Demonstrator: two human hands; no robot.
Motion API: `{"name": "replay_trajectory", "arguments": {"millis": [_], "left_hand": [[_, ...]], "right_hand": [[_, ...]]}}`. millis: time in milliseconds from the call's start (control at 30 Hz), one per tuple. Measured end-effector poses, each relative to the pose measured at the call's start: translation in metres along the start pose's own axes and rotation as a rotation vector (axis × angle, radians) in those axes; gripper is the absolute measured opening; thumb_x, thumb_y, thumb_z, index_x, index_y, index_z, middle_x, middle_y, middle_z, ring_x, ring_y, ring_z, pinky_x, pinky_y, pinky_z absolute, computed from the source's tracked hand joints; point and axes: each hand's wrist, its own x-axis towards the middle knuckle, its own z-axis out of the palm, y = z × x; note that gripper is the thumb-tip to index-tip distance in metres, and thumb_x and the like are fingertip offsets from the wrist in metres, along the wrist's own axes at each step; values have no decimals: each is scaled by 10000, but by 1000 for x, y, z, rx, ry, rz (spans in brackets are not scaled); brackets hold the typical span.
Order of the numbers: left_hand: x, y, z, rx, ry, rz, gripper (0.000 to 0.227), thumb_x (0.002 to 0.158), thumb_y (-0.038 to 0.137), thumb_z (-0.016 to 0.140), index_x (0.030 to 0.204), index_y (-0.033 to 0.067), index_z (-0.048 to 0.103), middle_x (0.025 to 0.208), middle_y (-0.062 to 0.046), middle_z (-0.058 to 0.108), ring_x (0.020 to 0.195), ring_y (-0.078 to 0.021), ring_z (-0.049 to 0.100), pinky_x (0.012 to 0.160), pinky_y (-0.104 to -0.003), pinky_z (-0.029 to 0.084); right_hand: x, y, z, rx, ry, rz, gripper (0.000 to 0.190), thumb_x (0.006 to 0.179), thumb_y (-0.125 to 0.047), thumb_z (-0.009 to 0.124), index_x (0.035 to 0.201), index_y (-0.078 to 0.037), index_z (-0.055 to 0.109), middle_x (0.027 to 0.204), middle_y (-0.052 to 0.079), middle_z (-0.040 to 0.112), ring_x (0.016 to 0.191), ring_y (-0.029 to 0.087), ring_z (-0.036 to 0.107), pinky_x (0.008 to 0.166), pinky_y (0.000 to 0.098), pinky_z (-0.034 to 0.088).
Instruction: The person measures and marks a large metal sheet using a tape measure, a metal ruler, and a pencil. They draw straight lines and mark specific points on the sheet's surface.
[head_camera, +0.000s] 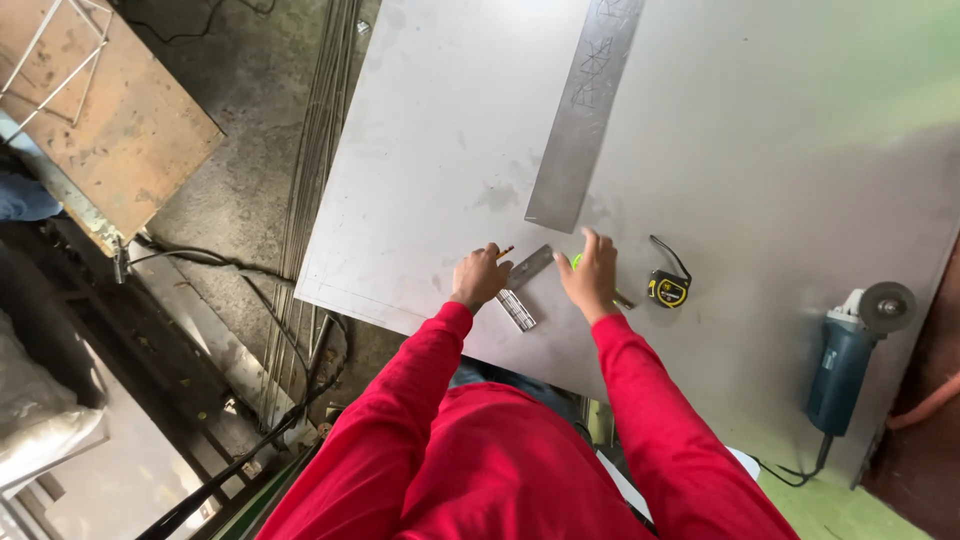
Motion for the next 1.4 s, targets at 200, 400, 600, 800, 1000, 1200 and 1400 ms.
{"name": "replay_trajectory", "arguments": {"millis": [200, 400, 600, 800, 1000, 1200, 1400], "left_hand": [[-34, -9, -28, -59, 30, -95, 423, 951, 482, 600, 1219, 157, 642, 1119, -119, 722, 1048, -378, 729, 873, -488, 592], [-58, -52, -28, -109, 97, -210, 391, 953, 433, 637, 1202, 134, 679, 1064, -135, 736, 1003, -381, 740, 845, -482, 605], [-72, -107, -42, -149, 74, -240, 373, 952, 410, 643, 1187, 123, 684, 1056, -139, 737, 985, -401, 736, 838, -498, 599], [-55, -163, -52, -129, 55, -153, 359, 948, 405, 656, 1169, 124, 687, 1041, -129, 741, 961, -400, 739, 829, -500, 604], [-15, -208, -97, -167, 168, -52, 358, 913, 433, 683, 1108, 133, 696, 921, -110, 731, 905, -386, 736, 801, -505, 599], [16, -239, -153, -262, 375, -12, 496, 955, 535, 658, 1150, 79, 685, 924, -108, 714, 993, -353, 693, 861, -452, 570], [11, -295, -135, -399, 71, -112, 510, 917, 604, 673, 1161, 159, 726, 959, -78, 767, 1048, -305, 698, 934, -466, 558]], "right_hand": [[83, -37, 45, 55, -275, 535, 936, 858, -487, 790, 1507, 2, 326, 1396, 310, 406, 1288, 466, 457, 1043, 567, 435], [126, -72, 66, 60, -445, 914, 1167, 846, -595, 778, 1602, -23, 98, 1586, 427, 113, 1506, 555, 149, 1190, 690, 167], [136, -64, 105, -186, -331, 1018, 1221, 766, -641, 853, 1560, -43, 143, 1483, 279, 272, 1354, 423, 312, 1079, 570, 290], [154, -43, 103, -84, -345, 1192, 1413, 633, -629, 980, 1564, -8, 119, 1379, 262, 363, 1274, 415, 389, 1001, 503, 349], [120, -41, 178, 303, -181, 972, 502, 887, -515, 818, 1112, -78, 719, 1027, 180, 713, 1015, 376, 707, 797, 466, 561], [72, -227, 171, 727, -139, 1032, 243, 889, -273, 717, 1012, -90, 614, 762, 66, 575, 552, 199, 562, 477, 354, 433], [15, -348, 177, 893, -338, 1085, 436, 933, -174, 735, 1308, 14, 617, 1142, 258, 686, 1053, 370, 684, 874, 484, 539]]}}
